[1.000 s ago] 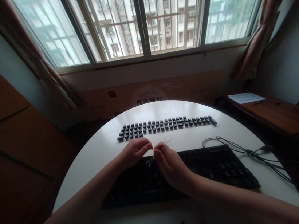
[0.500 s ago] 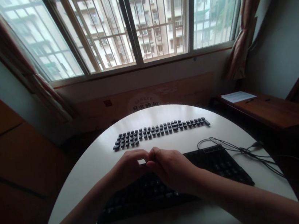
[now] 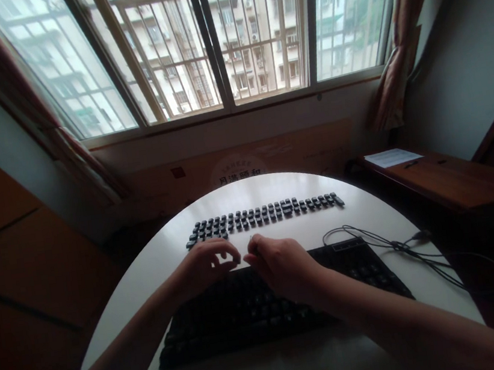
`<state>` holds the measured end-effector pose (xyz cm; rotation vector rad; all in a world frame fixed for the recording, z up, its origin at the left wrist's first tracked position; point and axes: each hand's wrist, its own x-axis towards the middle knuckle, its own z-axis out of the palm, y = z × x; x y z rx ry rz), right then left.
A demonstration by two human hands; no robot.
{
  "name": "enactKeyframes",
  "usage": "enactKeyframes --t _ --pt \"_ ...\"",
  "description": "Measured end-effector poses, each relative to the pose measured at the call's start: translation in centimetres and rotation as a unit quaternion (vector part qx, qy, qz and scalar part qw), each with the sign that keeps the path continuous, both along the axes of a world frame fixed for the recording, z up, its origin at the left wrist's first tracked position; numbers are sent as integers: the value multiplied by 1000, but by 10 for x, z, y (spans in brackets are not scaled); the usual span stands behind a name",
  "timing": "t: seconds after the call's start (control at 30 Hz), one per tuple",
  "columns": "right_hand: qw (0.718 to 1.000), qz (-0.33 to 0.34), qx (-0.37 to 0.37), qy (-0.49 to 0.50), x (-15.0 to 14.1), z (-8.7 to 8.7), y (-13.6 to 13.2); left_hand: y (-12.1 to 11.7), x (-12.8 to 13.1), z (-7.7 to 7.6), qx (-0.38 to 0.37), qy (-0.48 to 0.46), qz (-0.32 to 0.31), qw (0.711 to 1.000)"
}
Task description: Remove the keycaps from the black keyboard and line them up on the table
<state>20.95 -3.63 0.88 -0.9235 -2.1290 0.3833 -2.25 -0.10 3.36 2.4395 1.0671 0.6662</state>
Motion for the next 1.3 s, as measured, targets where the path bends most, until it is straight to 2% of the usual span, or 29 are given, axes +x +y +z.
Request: enactKeyframes --t 0.1,0.17,0.23,0.37,0.47,0.53,0.6,0.7,0.87,1.3 --pt "999 -26 19 25 5 -4 10 13 -19 3 33 -69 67 995" --pt "999 -22 32 17 8 -6 15 20 -30 7 69 -99 123 985" --pt "999 -10 42 9 10 -7 17 26 -38 13 84 -121 154 977" --pt "998 7 61 24 8 -6 14 46 -35 28 115 -120 157 974" --pt "997 25 64 28 6 -8 12 65 -21 32 137 -32 138 980" --pt "997 29 61 28 5 -10 12 75 -12 27 146 63 116 980" --pt "998 28 56 30 5 -13 14 81 -6 18 140 114 92 979" --pt "998 32 48 33 5 -18 17 85 -3 1 134 154 75 976" --pt "997 50 40 31 4 -22 17 87 -5 -22 149 191 90 966" --pt "995 87 27 36 5 -18 15 91 -8 -39 160 226 107 955"
